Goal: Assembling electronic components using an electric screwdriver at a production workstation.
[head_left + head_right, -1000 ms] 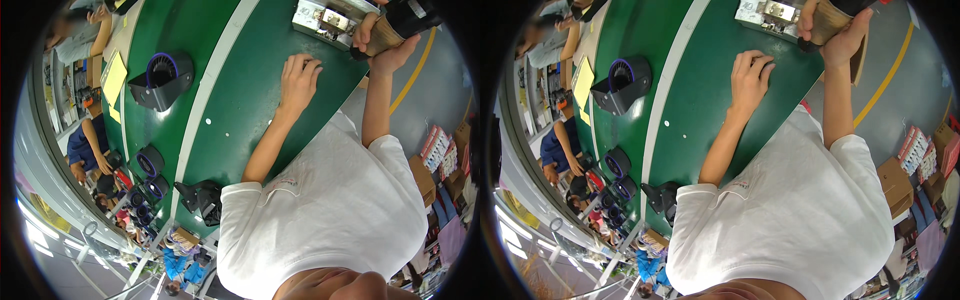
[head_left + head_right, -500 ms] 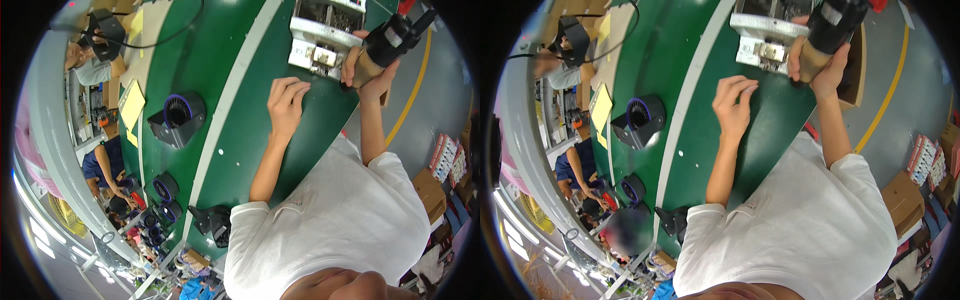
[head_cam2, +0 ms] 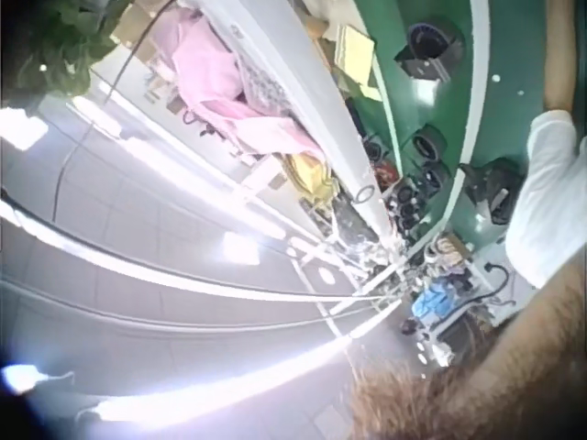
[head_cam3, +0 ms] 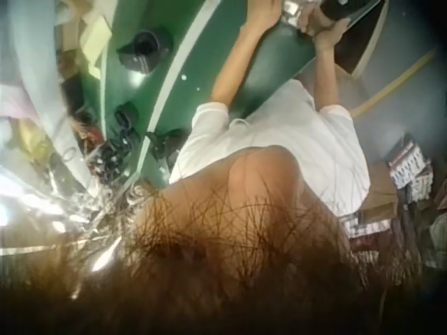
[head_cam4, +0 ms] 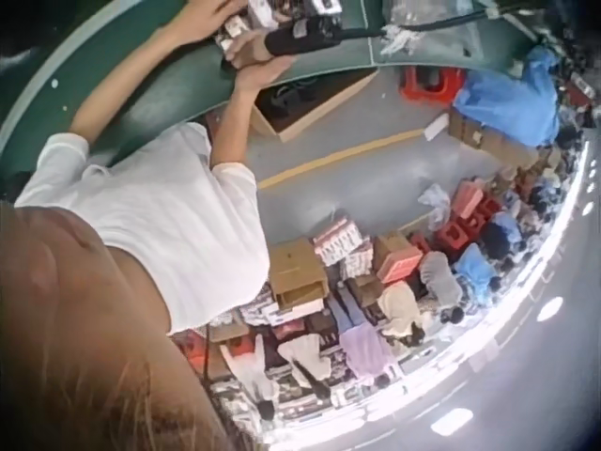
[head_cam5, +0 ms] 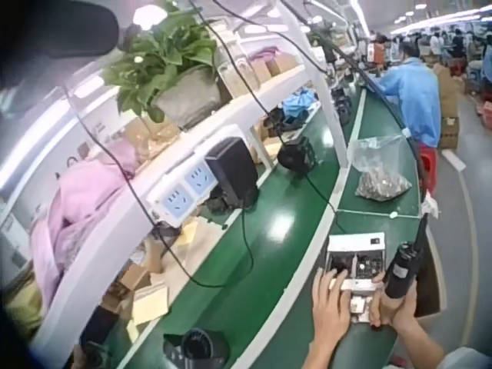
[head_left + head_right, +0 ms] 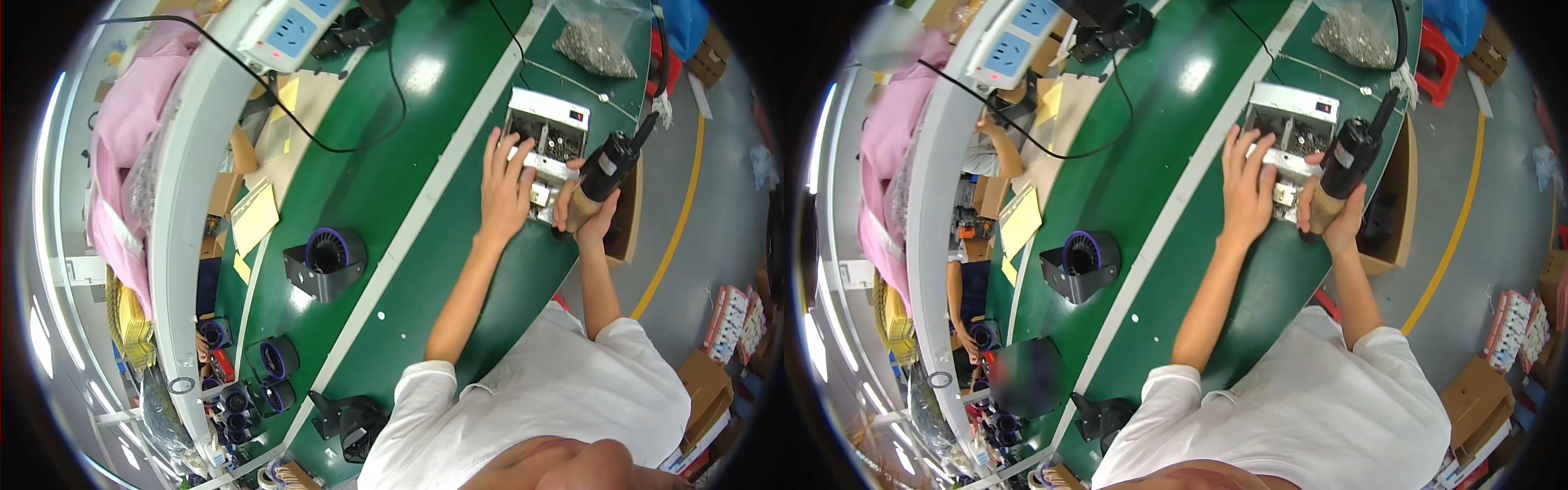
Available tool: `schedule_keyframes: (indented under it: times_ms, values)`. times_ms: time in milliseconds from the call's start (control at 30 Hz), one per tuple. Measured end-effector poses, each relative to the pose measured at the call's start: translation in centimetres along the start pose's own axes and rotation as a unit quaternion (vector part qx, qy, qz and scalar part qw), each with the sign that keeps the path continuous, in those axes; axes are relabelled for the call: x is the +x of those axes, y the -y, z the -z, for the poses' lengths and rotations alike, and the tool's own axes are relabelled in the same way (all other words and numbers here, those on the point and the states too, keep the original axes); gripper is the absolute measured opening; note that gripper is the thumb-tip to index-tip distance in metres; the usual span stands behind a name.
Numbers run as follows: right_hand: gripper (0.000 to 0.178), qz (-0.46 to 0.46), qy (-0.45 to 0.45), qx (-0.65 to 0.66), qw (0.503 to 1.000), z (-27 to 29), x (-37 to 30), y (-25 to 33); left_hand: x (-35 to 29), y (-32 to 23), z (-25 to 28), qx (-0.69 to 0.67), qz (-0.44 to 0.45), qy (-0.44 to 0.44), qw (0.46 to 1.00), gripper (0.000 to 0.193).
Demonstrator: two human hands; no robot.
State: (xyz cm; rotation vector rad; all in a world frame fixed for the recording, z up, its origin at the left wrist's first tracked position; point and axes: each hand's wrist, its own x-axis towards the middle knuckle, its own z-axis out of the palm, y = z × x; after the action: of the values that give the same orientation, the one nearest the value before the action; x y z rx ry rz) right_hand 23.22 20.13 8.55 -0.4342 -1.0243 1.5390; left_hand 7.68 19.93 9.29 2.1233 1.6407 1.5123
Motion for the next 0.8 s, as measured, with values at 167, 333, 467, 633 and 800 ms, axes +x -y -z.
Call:
schedule_keyframes:
  times_ms: [167, 333, 467, 633, 800]
  values:
    - [0.086, 0.01, 0.002, 0.014, 1.0, 0.3, 0.0, -0.5, -1.3, -0.6, 0.1, -0.012, 0.039, 0.003, 0.999, 0.045]
    - [0.084, 0.016, -0.002, 0.031, 0.999, 0.5, 0.5, -0.8, -1.4, 0.2, -0.1, -0.017, 0.032, 0.0, 0.999, 0.047]
    - [0.082, 0.005, -0.024, 0.037, 0.999, 0.0, 0.0, -0.3, -2.0, -0.2, 0.4, -0.015, 0.032, -0.001, 0.999, 0.049]
    - [0.082, -0.024, -0.014, 0.039, 0.999, 0.1, -0.4, -0.3, -3.4, -0.7, 1.4, -0.028, 0.044, 0.006, 0.999, 0.049]
    - [0.077, -0.044, -0.021, 0.005, 0.999, -0.2, -1.1, -0.3, -5.9, -1.2, 2.1, -0.044, 0.04, 0.008, 0.998, 0.049]
